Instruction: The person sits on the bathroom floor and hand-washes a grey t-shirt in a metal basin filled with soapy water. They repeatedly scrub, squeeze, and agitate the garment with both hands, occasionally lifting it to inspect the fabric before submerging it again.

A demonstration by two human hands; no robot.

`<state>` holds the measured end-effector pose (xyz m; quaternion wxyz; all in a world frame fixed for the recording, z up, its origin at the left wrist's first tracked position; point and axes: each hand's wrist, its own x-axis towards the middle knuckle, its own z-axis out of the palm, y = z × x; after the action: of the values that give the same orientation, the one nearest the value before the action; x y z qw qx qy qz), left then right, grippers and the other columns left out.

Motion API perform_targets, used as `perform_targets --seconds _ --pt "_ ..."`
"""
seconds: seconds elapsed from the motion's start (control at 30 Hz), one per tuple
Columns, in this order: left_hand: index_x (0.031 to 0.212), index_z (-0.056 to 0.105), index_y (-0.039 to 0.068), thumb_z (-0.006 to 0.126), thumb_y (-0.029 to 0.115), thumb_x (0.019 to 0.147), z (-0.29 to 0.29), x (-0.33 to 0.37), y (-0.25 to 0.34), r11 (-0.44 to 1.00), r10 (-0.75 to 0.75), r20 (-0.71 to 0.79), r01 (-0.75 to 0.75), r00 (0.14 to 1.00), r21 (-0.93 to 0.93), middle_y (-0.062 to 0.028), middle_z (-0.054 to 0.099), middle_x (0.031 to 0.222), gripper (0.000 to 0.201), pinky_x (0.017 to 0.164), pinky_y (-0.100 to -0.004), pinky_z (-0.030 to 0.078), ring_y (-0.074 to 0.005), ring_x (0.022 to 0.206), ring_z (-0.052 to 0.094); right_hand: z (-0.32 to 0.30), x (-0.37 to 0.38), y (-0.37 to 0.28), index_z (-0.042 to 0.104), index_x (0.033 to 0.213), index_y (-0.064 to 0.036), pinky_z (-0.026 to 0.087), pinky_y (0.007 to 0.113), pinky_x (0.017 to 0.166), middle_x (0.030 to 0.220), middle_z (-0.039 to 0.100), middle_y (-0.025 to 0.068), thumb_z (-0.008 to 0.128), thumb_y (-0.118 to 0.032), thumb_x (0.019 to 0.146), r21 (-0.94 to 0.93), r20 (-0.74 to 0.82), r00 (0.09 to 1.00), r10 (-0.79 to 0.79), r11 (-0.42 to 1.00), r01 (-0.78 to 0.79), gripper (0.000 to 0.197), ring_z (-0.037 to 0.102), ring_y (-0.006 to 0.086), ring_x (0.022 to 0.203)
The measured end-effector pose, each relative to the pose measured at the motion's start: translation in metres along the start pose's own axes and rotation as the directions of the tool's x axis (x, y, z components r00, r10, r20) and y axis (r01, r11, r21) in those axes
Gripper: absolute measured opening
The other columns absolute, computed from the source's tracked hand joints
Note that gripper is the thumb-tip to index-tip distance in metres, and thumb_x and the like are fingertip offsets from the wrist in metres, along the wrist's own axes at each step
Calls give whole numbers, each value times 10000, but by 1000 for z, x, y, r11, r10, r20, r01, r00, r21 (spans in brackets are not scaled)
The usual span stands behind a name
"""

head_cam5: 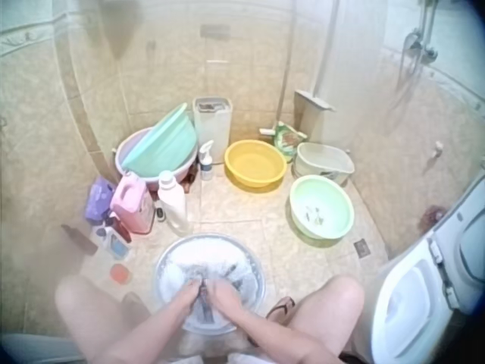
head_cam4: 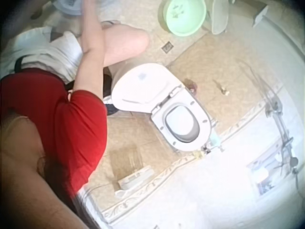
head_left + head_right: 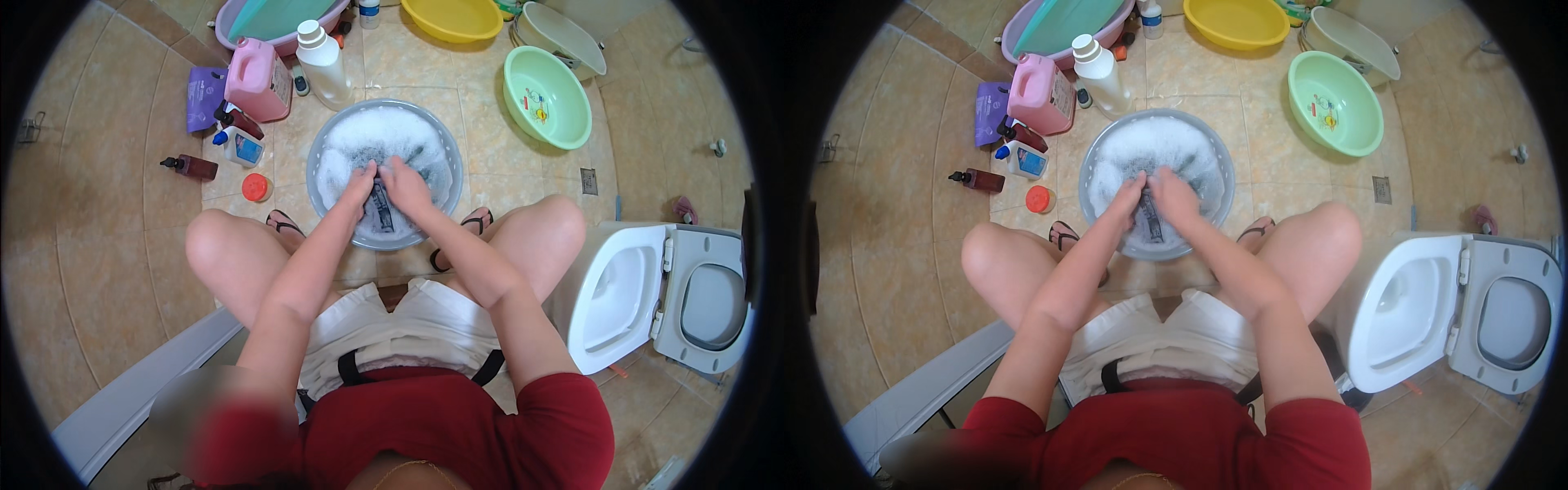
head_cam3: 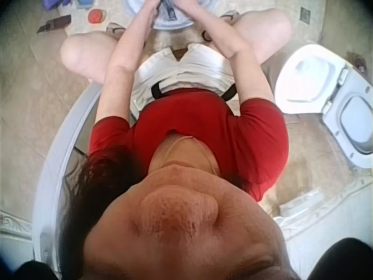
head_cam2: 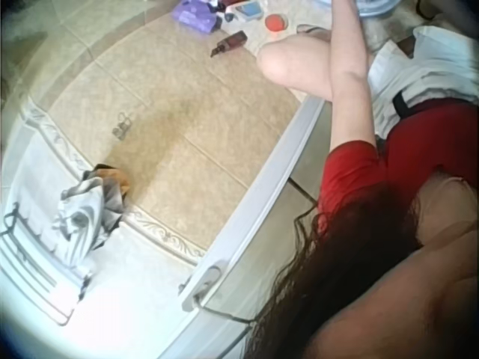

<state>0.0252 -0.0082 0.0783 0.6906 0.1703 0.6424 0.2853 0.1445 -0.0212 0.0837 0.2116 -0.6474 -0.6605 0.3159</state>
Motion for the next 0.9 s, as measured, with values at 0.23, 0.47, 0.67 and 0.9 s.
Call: perform_targets --seconds 0.23,0.47,0.67,0.9 --pt "1104 508 38 456 398 919 -18 24 -3 917 -23 256 122 966 -380 -115 560 977 409 717 -352 476 -210 891 545 -8 -26 -63 571 1076 -94 460 460 574 694 618 169 472 -295 878 -69 -69 966 -249 967 245 298 597 362 633" --pt "991 575 52 504 349 896 7 -16 12 971 155 167 -119 974 -205 -80 608 916 319 673 -318 482 -175 822 593 -23 0 -46 566 1054 -88 456 465 544 673 609 179 479 -272 873 -93 -95 995 -23 996 14 273 591 368 619" --pt "861 560 82 500 388 897 -11 -8 15 962 196 322 -119 926 -245 -57 601 793 314 645 -331 488 -173 732 590 -22 -23 -65 547 1021 -56 452 468 552 687 605 180 478 -236 875 -34 -130 960 -247 969 244 241 585 371 627" --pt "1131 511 2 554 458 849 0 -37 52 988 142 220 -151 965 22 -127 590 1025 538 807 -316 457 -214 926 583 -45 38 0 599 812 -23 456 407 640 727 611 203 464 -291 899 341 -346 935 77 939 49 312 610 329 708"
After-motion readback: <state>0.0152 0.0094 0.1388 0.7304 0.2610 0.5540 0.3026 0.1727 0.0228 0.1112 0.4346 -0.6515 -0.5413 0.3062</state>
